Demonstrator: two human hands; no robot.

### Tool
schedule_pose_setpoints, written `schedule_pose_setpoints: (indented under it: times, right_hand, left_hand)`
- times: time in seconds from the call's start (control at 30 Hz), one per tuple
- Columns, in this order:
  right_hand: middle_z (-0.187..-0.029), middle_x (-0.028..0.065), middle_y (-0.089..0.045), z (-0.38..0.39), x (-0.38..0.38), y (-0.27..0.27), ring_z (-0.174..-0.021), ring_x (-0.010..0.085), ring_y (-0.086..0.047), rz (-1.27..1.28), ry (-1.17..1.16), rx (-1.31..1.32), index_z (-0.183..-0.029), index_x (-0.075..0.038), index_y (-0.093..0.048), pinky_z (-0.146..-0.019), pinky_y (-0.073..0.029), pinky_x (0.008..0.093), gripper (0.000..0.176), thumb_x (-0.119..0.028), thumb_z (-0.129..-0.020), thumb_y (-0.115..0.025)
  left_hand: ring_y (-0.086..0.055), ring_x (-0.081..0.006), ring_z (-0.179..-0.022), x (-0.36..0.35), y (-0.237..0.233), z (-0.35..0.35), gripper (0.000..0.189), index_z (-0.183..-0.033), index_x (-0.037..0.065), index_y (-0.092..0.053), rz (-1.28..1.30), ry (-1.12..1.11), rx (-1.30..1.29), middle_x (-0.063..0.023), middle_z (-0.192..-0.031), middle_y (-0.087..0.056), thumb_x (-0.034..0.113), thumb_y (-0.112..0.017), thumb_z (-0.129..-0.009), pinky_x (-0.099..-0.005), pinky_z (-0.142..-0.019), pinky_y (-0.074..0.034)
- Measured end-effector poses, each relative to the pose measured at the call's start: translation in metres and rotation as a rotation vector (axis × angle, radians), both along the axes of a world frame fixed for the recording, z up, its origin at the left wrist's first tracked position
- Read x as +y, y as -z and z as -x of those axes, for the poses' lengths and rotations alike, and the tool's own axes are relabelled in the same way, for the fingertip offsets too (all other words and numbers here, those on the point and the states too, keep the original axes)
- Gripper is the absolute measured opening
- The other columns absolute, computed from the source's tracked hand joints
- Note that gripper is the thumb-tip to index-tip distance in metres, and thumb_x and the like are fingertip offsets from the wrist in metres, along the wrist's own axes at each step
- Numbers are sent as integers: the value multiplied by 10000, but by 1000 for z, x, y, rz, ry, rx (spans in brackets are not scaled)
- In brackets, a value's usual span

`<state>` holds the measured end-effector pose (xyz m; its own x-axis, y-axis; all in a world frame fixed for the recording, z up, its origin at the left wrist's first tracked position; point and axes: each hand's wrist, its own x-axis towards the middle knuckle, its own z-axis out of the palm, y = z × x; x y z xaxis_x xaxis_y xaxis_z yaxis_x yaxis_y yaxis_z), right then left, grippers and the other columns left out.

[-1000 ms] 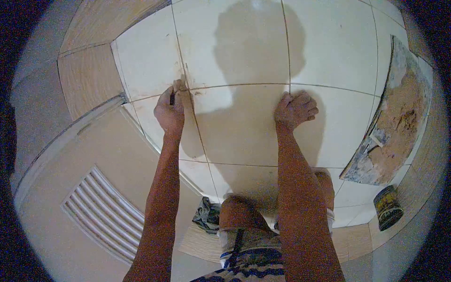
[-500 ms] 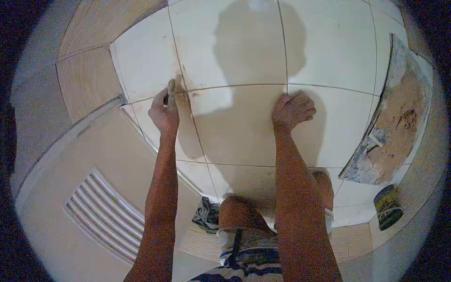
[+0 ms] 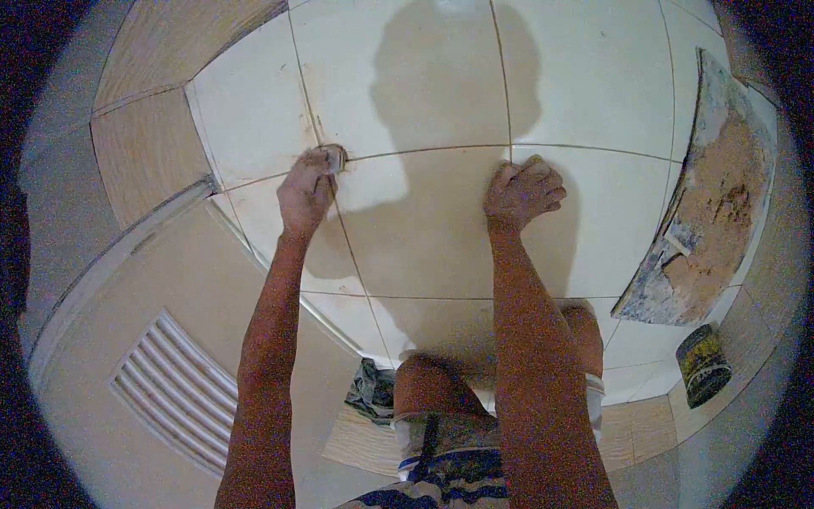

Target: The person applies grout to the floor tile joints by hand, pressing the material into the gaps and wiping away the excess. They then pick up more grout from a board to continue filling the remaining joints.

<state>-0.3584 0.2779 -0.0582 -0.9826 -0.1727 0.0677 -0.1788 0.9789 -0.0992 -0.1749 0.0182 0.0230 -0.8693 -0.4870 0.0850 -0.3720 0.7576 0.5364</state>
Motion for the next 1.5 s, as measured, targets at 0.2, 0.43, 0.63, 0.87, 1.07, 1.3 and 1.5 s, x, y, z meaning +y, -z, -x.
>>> schedule_pose_setpoints:
  times: [0.2, 0.43, 0.63, 0.87, 1.07, 1.3, 1.5]
  right_hand:
    - [-1129, 222, -439, -1, 3, 12, -1009, 427, -410, 0, -12, -18, -1125, -37, -482, -813, -332, 636, 427, -335, -819, -492]
    - [-1133, 214, -437, -1, 0, 2, -1016, 425, -408, 55, 41, -49, -1114, -45, -494, -809, -345, 617, 418, -344, -822, -478]
    - [-1113, 215, -423, 2, -1, -2, -1029, 415, -398, 70, 34, -55, -1118, -51, -474, -794, -358, 605, 403, -319, -818, -499]
    - [-1117, 221, -432, 0, 1, 3, -1030, 419, -402, 26, -2, 24, -1125, -51, -475, -782, -355, 604, 392, -295, -821, -515]
    - [-1003, 185, -415, -1, 2, 11, -943, 362, -394, -14, -70, 171, -941, -62, -465, -757, -333, 516, 279, -312, -819, -483]
    - [-1032, 192, -431, 1, -1, -2, -972, 391, -406, 91, 38, -40, -1011, -78, -499, -795, -340, 573, 286, -277, -807, -516]
    - [-1084, 214, -437, 1, -2, -2, -1011, 409, -404, 74, 24, -26, -1031, -64, -506, -828, -332, 587, 330, -299, -800, -530]
  left_hand:
    - [-628, -333, -1038, 9, 2, -34, 312, -1121, 104, -624, -92, 22, -166, -133, -1145, -649, 88, -657, -811, -400, -897, -508]
    - [-618, -288, -1034, -17, -17, -5, 393, -1125, 131, -637, 222, 188, -328, -75, -1132, -648, 72, -682, -739, -380, -898, -507]
    - [-598, -305, -1058, -9, -11, -24, 411, -1114, 70, -631, 309, 249, -313, -107, -1094, -656, 43, -658, -706, -382, -892, -502]
    - [-637, -280, -812, 23, 5, -11, 320, -1127, 129, -633, 357, -220, -400, -84, -1013, -680, 126, -615, -807, -397, -720, -532]
    - [-658, -303, -773, 94, 3, 64, 266, -1065, 123, -648, 209, -399, -179, -128, -868, -678, 110, -604, -803, -390, -715, -525]
    - [-675, -279, -874, 51, -28, 36, 241, -1090, 91, -686, -109, -774, 22, -149, -992, -687, 155, -557, -897, -372, -781, -528]
    - [-662, -305, -827, 75, -9, 54, 243, -1085, 80, -669, 134, -634, -203, -164, -928, -676, 112, -520, -895, -362, -746, -522]
